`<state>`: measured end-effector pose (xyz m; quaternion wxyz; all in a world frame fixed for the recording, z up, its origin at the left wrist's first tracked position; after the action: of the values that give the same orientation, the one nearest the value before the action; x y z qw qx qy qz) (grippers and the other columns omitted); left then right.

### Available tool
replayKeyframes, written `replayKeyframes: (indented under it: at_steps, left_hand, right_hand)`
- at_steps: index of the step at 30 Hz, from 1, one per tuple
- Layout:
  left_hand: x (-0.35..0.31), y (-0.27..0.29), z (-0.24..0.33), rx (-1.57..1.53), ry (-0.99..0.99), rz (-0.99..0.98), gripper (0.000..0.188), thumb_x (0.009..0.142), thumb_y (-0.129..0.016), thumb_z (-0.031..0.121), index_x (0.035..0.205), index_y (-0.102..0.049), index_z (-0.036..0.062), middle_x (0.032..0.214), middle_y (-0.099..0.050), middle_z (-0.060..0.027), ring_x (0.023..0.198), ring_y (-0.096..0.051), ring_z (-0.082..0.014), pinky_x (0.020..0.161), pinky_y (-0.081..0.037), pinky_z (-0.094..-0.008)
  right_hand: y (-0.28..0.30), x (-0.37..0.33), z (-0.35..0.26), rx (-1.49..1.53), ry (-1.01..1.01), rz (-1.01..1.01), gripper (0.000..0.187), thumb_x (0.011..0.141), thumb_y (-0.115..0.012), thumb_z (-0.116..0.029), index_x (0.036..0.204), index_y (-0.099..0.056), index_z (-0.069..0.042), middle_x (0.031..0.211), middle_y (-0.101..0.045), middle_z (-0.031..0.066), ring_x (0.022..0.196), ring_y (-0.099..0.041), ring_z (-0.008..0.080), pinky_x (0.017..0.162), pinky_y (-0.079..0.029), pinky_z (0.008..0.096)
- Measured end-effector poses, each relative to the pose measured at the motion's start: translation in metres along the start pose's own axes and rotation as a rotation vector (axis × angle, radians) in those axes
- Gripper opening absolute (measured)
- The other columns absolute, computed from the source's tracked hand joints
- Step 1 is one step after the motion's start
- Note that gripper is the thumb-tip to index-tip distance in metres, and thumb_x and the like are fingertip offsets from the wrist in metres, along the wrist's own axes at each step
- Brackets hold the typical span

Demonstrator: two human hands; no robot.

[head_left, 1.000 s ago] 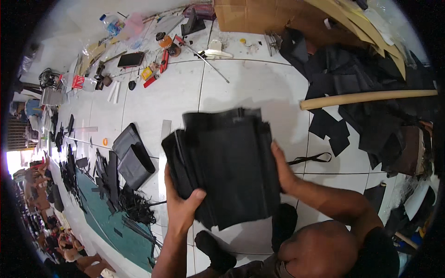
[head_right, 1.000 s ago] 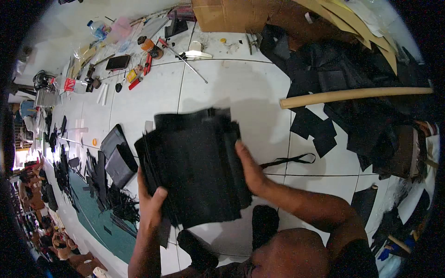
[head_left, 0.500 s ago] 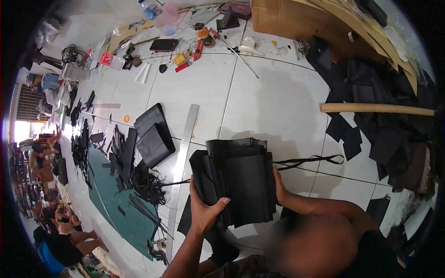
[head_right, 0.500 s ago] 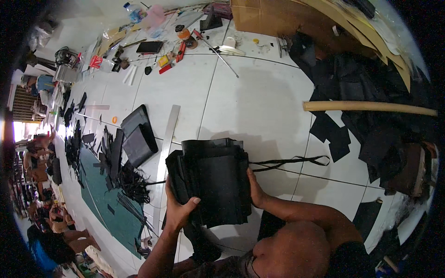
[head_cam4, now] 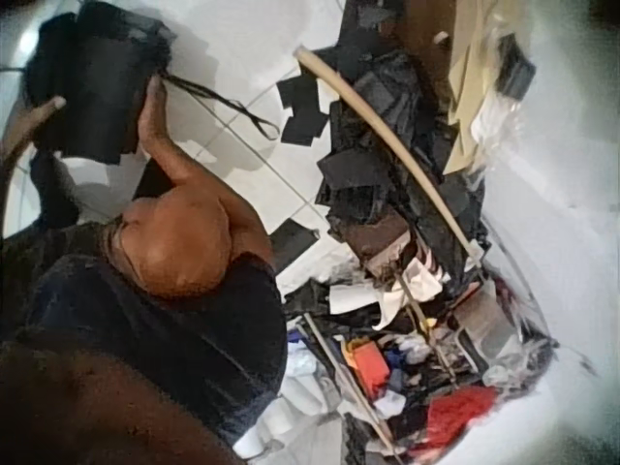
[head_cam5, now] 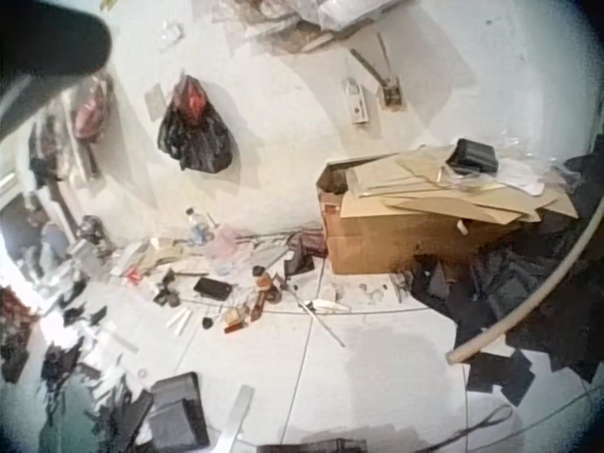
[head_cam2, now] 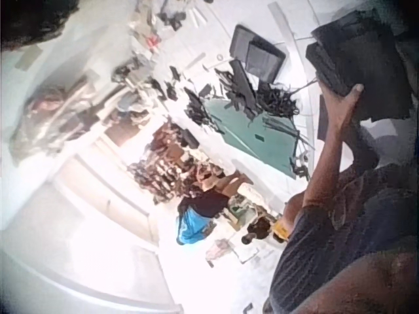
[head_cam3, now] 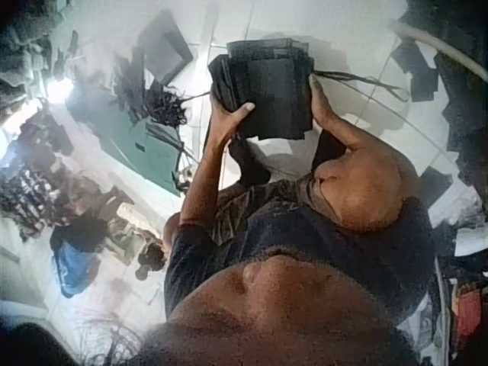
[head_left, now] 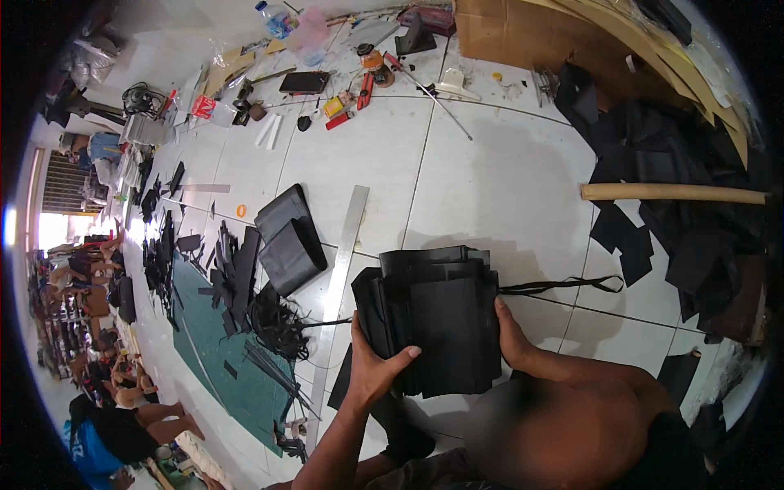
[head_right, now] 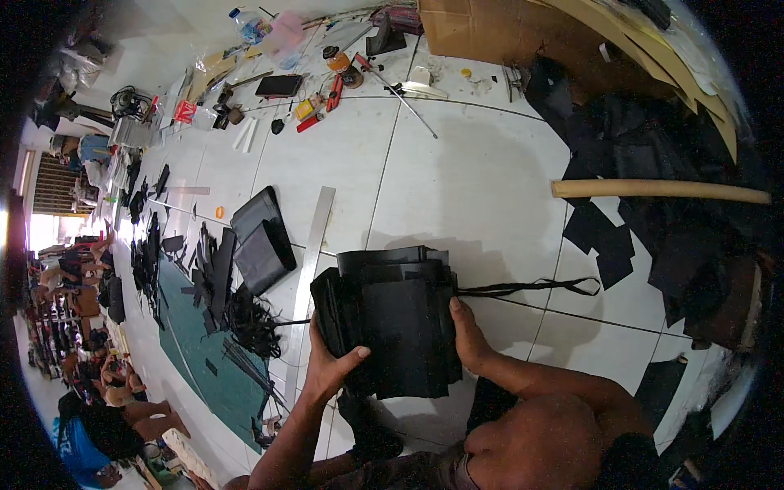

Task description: The person is assembling or organizing black textile/leather components, likely for bags or accessories, using various materials on the floor.

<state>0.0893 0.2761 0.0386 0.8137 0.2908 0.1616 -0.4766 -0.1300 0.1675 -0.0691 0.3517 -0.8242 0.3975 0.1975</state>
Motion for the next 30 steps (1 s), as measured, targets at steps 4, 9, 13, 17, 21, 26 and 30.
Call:
replayKeyframes:
  at_steps: [4,9,13,17,21,26,30]
  left_hand:
    - [-0.004,-0.007,0.002,0.013,0.022,0.011,0.129,0.060,-0.088,0.040,0.145,-0.005,-0.0097,0.139,-0.032,-0.0316,0.127,-0.043,-0.0391,0.107,-0.037,-0.0408]
    - [-0.024,-0.028,0.030,0.217,-0.028,0.055,0.136,0.056,-0.089,0.046,0.145,-0.003,-0.0111,0.139,-0.029,-0.0332,0.129,-0.037,-0.0424,0.109,-0.034,-0.0425]
    - [-0.020,-0.050,0.047,0.412,-0.058,0.057,0.143,0.052,-0.091,0.050,0.143,0.000,-0.0140,0.140,-0.023,-0.0354,0.132,-0.031,-0.0446,0.111,-0.030,-0.0448]
    - [-0.014,-0.048,0.054,0.449,-0.026,0.093,0.140,0.055,-0.090,0.049,0.142,0.000,-0.0144,0.140,-0.022,-0.0357,0.133,-0.031,-0.0450,0.111,-0.030,-0.0456]
    - [-0.013,-0.042,0.055,0.457,-0.012,0.101,0.139,0.056,-0.089,0.047,0.144,0.001,-0.0128,0.142,-0.020,-0.0349,0.134,-0.029,-0.0452,0.111,-0.030,-0.0455]
    - [0.009,-0.037,0.042,0.243,-0.015,-0.013,0.132,0.060,-0.086,0.039,0.145,0.002,-0.0097,0.141,-0.024,-0.0336,0.132,-0.033,-0.0425,0.110,-0.031,-0.0435]
    - [0.011,-0.022,0.035,-0.035,-0.025,-0.043,0.122,0.067,-0.082,0.031,0.147,0.001,-0.0074,0.137,-0.034,-0.0295,0.125,-0.044,-0.0358,0.106,-0.037,-0.0399]
  right_hand:
    - [-0.001,0.002,0.014,0.024,-0.062,0.090,0.078,0.098,-0.023,-0.063,0.137,-0.034,0.003,0.127,-0.048,0.0176,0.114,-0.049,0.0245,0.105,-0.035,0.0354]
    - [-0.016,0.001,0.001,0.254,-0.039,0.009,0.069,0.100,-0.025,-0.055,0.139,-0.029,0.002,0.125,-0.050,0.0168,0.113,-0.050,0.0250,0.101,-0.040,0.0377]
    - [0.026,0.002,0.033,-0.130,0.104,-0.042,0.057,0.103,-0.031,-0.043,0.139,-0.029,0.001,0.119,-0.053,0.0171,0.109,-0.053,0.0221,0.097,-0.043,0.0345]
    - [-0.003,-0.115,-0.157,-0.232,-0.447,-0.563,0.049,0.103,-0.036,-0.034,0.139,-0.031,0.000,0.115,-0.055,0.0159,0.099,-0.059,0.0157,0.087,-0.050,0.0269]
    - [-0.002,-0.105,-0.148,-0.039,-0.382,-0.457,0.058,0.101,-0.033,-0.046,0.138,-0.033,-0.001,0.120,-0.053,0.0155,0.106,-0.055,0.0188,0.093,-0.046,0.0317]
    - [-0.005,0.007,-0.031,0.318,-0.061,0.033,0.068,0.099,-0.030,-0.058,0.138,-0.035,-0.003,0.125,-0.051,0.0151,0.114,-0.051,0.0220,0.098,-0.043,0.0365]
    - [-0.008,0.001,-0.032,0.210,-0.048,0.051,0.073,0.098,-0.030,-0.061,0.142,-0.032,-0.003,0.130,-0.047,0.0163,0.119,-0.047,0.0233,0.104,-0.037,0.0350]
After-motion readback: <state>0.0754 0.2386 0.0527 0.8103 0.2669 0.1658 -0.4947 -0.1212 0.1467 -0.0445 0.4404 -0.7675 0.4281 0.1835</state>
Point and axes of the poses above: each hand's wrist, its own x-axis towards the middle knuckle, its own y-axis out of the back of the hand, z = x × y, the point moved 2 cm from there along x, towards the middle knuckle
